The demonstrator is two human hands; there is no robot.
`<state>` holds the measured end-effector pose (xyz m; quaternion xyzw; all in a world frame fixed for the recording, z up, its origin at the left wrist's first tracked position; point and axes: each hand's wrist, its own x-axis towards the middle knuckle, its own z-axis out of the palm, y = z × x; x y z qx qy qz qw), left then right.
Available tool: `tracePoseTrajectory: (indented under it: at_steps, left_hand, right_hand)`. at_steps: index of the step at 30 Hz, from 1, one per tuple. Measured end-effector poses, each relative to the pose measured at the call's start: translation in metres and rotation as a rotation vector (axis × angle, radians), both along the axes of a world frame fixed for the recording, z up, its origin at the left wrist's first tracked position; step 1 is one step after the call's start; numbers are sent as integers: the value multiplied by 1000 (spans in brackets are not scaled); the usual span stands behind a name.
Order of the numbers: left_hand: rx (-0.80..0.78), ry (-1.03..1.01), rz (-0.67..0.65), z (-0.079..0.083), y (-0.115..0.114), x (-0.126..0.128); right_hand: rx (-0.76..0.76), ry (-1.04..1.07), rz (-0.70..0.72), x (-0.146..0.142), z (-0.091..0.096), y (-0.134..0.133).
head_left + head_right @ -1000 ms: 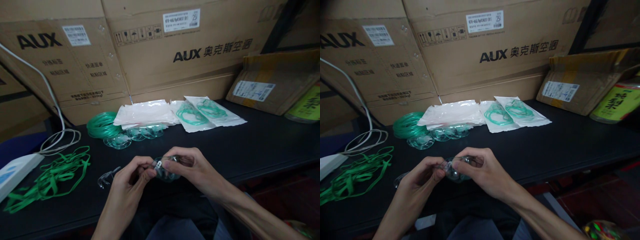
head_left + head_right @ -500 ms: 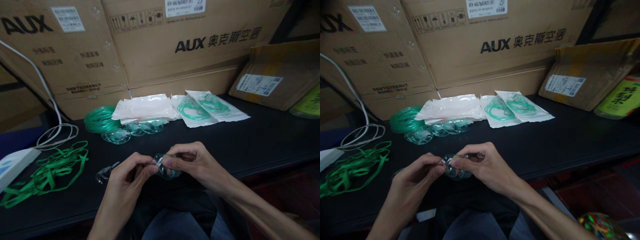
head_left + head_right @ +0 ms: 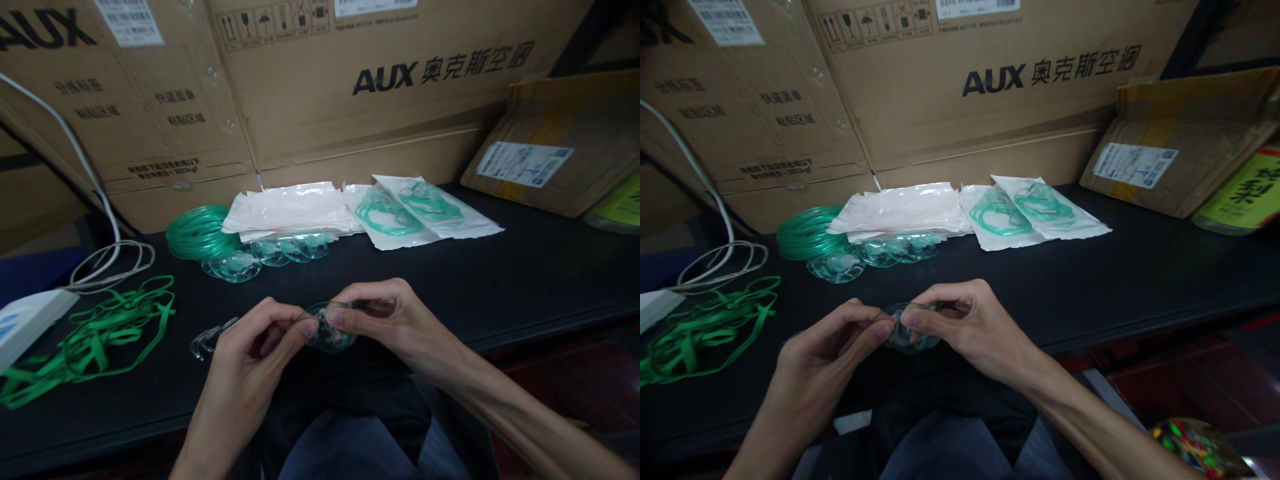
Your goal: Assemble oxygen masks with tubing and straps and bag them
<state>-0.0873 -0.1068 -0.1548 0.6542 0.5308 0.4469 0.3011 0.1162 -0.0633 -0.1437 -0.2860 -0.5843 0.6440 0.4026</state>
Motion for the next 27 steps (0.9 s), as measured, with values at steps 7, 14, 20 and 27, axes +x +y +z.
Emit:
tracePoseTrajectory:
  at_steps: [7,14,20,27]
  left_hand:
    - [-25,-22,47,7,0,10]
    - [-105,-101,104,8,1,11]
    - [-150,-266,119,12,4,10]
    - [-312,-323,-85,15,6,6]
  right_hand:
    - [-94,86,16,-1,3,-2]
    - [-96,85,-6,-6,2,-2]
    - [525,-227,-289,-15,-11,-15]
    - [727,-347,-289,-19,-15,-19]
